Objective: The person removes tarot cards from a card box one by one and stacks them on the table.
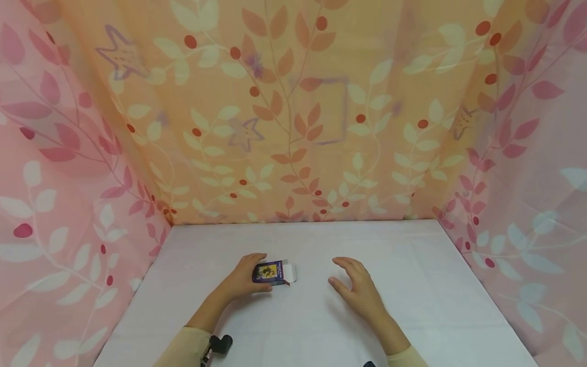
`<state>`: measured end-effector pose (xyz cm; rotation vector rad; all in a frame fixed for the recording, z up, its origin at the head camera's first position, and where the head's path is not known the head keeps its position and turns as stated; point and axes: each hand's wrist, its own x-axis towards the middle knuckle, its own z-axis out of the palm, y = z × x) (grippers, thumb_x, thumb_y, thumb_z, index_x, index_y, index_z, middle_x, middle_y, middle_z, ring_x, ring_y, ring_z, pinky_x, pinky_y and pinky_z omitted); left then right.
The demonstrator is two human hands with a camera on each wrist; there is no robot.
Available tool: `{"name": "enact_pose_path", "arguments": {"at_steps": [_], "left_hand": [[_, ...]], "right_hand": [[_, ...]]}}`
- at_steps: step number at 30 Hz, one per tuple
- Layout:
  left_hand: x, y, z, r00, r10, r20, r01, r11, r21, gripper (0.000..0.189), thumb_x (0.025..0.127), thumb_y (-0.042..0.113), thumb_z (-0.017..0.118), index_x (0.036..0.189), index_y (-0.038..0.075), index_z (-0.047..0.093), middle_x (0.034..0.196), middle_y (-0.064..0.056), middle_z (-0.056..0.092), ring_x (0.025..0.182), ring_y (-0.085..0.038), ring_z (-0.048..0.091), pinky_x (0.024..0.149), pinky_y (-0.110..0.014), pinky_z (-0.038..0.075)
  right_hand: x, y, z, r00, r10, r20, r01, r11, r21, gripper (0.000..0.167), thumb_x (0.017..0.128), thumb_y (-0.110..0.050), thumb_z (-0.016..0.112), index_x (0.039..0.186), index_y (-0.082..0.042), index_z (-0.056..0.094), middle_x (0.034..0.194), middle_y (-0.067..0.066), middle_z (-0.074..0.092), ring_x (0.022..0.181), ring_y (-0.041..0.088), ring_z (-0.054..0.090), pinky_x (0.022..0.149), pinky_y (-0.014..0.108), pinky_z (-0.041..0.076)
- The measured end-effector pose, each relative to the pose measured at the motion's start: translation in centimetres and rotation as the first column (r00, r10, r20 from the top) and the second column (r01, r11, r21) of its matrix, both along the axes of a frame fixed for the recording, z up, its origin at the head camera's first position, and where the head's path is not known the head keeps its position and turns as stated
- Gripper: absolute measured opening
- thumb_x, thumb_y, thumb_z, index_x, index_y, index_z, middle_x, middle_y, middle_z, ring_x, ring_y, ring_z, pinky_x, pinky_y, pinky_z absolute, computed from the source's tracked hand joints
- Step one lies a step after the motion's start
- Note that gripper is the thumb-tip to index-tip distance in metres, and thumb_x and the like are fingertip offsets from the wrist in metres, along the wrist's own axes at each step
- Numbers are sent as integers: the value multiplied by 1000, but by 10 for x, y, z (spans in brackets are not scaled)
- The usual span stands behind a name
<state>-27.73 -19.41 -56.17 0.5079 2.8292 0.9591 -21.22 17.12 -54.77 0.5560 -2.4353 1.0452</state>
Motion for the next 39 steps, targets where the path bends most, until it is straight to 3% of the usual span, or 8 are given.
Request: {"name": "enact_pose_path", "arguments": {"at_steps": [10,25,29,39], "left_hand": [[-3,0,1,1000,-13,9,13,1000,4,90,73,35,94,148,9,51,148,-11,53,134,-29,46,115,-52,39],[-4,0,-2,1000,2,25,-2,1000,-15,79,77,32,91,143,9,56,142,-10,57,128,-26,51,113,-51,41],[-2,0,0,999,12,31,-13,1000,12,80,76,31,92,144,9,55,144,-11,56,129,-27,51,114,-52,40],[9,6,12,1000,-1,-29,4,997,74,80,75,26,92,145,12,55,144,-9,56,132,-28,50,115,-51,39]], "right_hand": [[-3,-17,1,1000,30,4,-30,1000,-7,47,92,-35,77,135,-20,64,137,-3,62,132,22,53,109,51,43],[-6,-33,-2,997,75,12,-75,997,-9,45,93,-38,75,133,-18,65,136,-4,62,131,23,54,108,53,45],[-7,-37,-1,997,71,17,-71,997,-8,46,92,-36,77,133,-18,66,136,-4,63,131,23,55,109,53,45],[-7,-43,8,997,71,31,-70,997,-16,45,91,-30,79,132,-18,66,134,-3,64,131,23,55,109,51,46]]}}
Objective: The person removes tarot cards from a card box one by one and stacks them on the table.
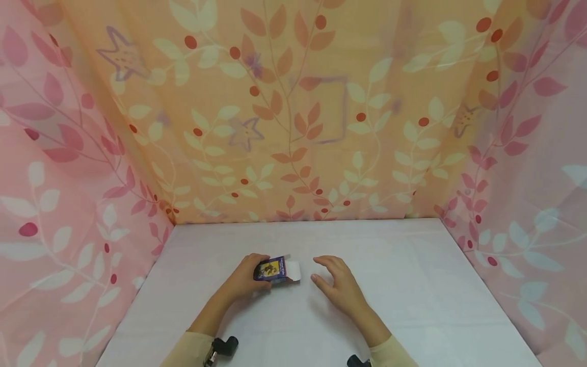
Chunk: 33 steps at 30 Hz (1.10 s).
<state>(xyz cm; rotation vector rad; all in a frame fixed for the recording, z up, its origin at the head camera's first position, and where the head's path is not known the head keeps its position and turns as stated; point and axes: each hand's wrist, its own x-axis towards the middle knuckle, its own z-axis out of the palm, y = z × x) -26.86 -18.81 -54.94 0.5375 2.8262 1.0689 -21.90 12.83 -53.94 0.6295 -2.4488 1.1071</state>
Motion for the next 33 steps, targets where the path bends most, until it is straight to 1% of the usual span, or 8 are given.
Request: {"name": "enact_pose_path", "arguments": {"at_steps": [3,7,10,12,17,21,27,33], "left_hand": [[5,4,3,1000,-5,-26,6,999,33,80,75,26,93,144,12,56,142,-8,57,131,-28,51,114,-52,40],[14,10,7,998,-21,-58,25,998,63,79,76,25,92,145,13,56,141,-7,57,131,-28,51,114,-53,40],[21,15,7,998,-23,-65,27,997,74,78,77,26,91,146,15,55,141,-6,57,132,-27,50,114,-54,40],[25,17,5,997,-18,-72,24,996,84,78,78,27,91,146,16,55,141,-6,56,132,-27,50,113,-54,41],[33,22,1,996,0,-85,10,994,109,77,78,28,91,146,19,55,142,-4,56,133,-26,51,114,-54,41],[39,26,1,995,14,-95,-2,993,120,77,78,27,90,146,20,54,143,-4,55,132,-26,51,113,-55,41],[47,32,-1,995,64,-76,-52,988,143,77,78,25,90,146,24,54,143,-2,54,133,-26,50,114,-55,40],[54,37,-2,994,86,-65,-75,983,167,78,78,27,90,146,28,52,144,-3,54,132,-27,51,112,-58,42]], "right_hand": [[0,-1,4,1000,5,9,-5,1000,-7,45,91,-28,79,132,-15,67,134,-2,64,130,23,55,110,52,46],[1,-1,7,999,21,29,-20,1000,-21,42,92,-29,77,131,-15,67,132,-2,65,129,22,56,109,50,47],[1,-2,7,999,35,42,-34,999,-32,40,93,-29,77,130,-17,67,130,-3,67,128,19,57,107,49,49],[2,-3,8,998,43,42,-41,998,-36,39,93,-28,76,129,-16,68,128,-4,67,126,18,58,106,48,50],[3,-4,10,998,63,21,-62,997,-49,37,93,-26,77,126,-10,69,123,-3,69,121,17,61,102,47,53],[3,-5,12,997,77,13,-76,995,-58,33,93,-24,77,123,-11,71,118,-4,71,117,15,63,99,45,55],[4,-7,12,996,93,-4,-93,993,-74,26,92,-19,78,116,-12,73,114,-5,71,112,13,65,96,41,56],[4,-10,12,994,107,-32,-110,990,-83,22,91,-16,78,112,-10,74,108,-3,72,105,12,66,91,39,57]]}}
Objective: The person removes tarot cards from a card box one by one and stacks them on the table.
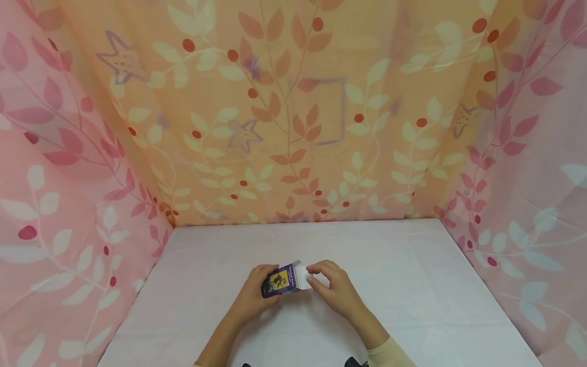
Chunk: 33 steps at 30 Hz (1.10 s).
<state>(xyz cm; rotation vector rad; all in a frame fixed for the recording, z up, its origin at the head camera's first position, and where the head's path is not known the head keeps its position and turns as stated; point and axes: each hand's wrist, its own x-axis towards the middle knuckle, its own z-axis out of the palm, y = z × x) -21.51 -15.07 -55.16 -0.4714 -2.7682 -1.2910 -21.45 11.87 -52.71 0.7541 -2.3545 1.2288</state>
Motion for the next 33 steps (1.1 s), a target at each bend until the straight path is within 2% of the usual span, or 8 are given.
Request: {"name": "enact_pose_path", "arguments": {"at_steps": [4,8,17,23,28,33], "left_hand": [[2,2,0,1000,10,3,-10,1000,7,79,78,24,90,147,31,51,144,-2,53,132,-27,51,112,-59,42],[5,4,0,1000,-1,5,0,1000,8,80,79,21,89,149,27,50,145,-2,52,133,-28,51,112,-59,42],[8,5,-2,999,-43,-32,43,999,2,80,79,17,88,149,23,50,144,-5,53,133,-30,50,112,-59,41],[9,8,-5,999,-41,-8,41,999,8,79,79,17,89,149,20,50,144,-3,53,133,-27,49,113,-58,41],[9,10,-5,998,-43,-52,44,999,13,80,77,16,90,148,18,52,142,-3,55,130,-27,51,111,-58,43],[9,11,-6,997,-34,-64,35,999,8,80,77,16,90,147,19,53,141,-2,55,129,-25,52,110,-57,43]], "right_hand": [[0,-1,-1,1000,-5,8,5,1000,4,20,91,-15,78,110,-10,75,104,-3,72,100,11,66,88,38,57],[-1,-1,-4,1000,-12,11,12,1000,14,19,91,-15,78,109,-11,75,102,-4,72,98,11,66,87,38,57],[-3,-2,-9,999,-36,36,34,998,51,20,91,-18,79,110,-12,76,108,-5,73,109,12,64,94,40,55],[-2,-1,-9,999,-41,-11,41,998,44,19,91,-17,79,109,-12,76,107,-5,73,108,12,63,93,39,55],[-3,0,-8,996,-45,-72,47,998,31,18,91,-15,79,108,-12,75,107,-5,72,107,12,63,91,38,55],[-4,0,-8,999,-37,-39,38,998,42,18,91,-15,78,108,-11,75,104,-3,73,104,11,65,90,38,57]]}}
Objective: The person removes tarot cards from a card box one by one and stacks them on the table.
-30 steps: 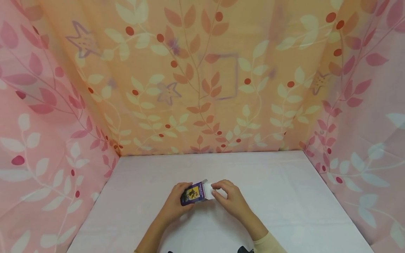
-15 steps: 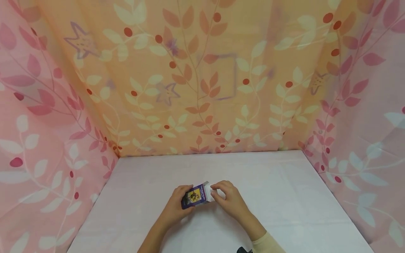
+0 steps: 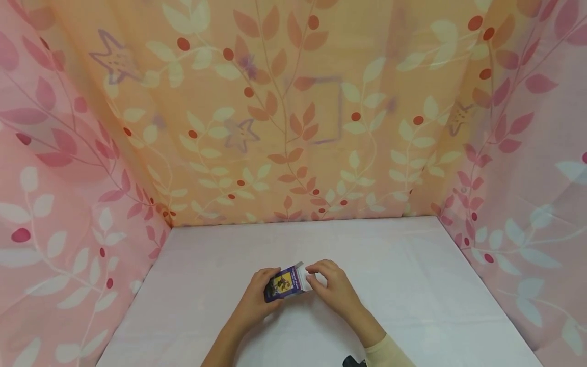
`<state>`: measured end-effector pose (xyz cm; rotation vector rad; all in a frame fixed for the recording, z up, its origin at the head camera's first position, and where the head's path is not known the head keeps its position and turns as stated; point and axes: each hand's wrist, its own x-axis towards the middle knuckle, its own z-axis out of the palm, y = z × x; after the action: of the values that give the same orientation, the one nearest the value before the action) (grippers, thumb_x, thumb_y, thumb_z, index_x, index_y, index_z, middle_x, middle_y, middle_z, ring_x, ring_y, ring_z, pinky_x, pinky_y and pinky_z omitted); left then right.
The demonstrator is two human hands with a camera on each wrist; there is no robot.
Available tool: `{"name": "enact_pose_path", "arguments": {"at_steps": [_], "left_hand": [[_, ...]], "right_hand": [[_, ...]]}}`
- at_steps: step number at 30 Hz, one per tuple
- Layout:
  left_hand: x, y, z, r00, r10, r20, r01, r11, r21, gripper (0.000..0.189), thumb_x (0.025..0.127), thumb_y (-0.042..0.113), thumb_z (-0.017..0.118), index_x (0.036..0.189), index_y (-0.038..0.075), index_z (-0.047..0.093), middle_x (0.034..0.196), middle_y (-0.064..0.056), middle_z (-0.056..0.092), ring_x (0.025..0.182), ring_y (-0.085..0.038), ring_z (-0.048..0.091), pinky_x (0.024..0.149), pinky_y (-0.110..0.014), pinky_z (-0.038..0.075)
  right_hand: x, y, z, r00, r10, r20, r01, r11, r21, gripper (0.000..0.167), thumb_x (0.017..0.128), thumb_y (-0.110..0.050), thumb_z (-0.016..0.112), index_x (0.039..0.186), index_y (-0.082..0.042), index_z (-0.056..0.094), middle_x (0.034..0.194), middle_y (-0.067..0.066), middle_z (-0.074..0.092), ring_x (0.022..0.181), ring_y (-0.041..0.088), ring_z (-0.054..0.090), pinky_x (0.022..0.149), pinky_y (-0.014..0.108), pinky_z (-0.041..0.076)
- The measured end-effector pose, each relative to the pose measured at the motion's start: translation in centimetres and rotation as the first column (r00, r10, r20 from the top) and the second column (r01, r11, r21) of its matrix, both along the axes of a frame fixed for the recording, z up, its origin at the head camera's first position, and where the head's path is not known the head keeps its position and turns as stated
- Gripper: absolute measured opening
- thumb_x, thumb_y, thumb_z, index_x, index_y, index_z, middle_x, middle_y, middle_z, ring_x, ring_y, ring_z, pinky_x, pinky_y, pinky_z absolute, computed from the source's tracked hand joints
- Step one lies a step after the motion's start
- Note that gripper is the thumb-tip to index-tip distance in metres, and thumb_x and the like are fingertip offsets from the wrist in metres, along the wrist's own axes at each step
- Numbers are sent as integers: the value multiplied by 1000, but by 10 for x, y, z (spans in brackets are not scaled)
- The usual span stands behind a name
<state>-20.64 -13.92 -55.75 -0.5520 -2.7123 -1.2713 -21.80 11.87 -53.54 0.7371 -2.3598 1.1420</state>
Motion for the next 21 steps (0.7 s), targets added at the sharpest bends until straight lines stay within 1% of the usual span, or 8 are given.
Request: {"name": "enact_pose_path", "arguments": {"at_steps": [6,11,15,21], "left_hand": [[2,1,1,1000,-4,16,4,1000,24,81,77,16,90,148,23,53,140,-1,55,130,-24,52,111,-56,43],[2,1,-2,1000,-5,-17,6,999,31,81,75,15,92,146,25,54,139,1,57,128,-23,53,110,-56,44],[4,-1,-4,999,-2,-35,3,999,37,80,74,16,93,145,24,56,139,2,58,128,-23,54,109,-56,45],[5,-2,-9,1000,10,-30,-9,999,32,79,74,19,93,145,25,57,138,5,58,129,-19,53,110,-53,45]], "right_hand": [[-1,-2,-3,996,-1,92,0,1000,15,17,92,-18,78,108,-12,75,102,-4,73,100,9,66,90,37,58],[-1,-4,-5,990,-11,138,10,1000,9,16,92,-21,78,107,-15,76,99,-8,72,96,6,66,89,35,58],[1,-5,-9,988,-2,156,1,1000,9,15,91,-22,79,105,-17,75,98,-11,71,94,4,66,88,34,58],[2,-7,-12,988,17,156,-18,1000,3,15,89,-21,80,103,-17,76,98,-11,72,95,6,67,89,35,58]]}}
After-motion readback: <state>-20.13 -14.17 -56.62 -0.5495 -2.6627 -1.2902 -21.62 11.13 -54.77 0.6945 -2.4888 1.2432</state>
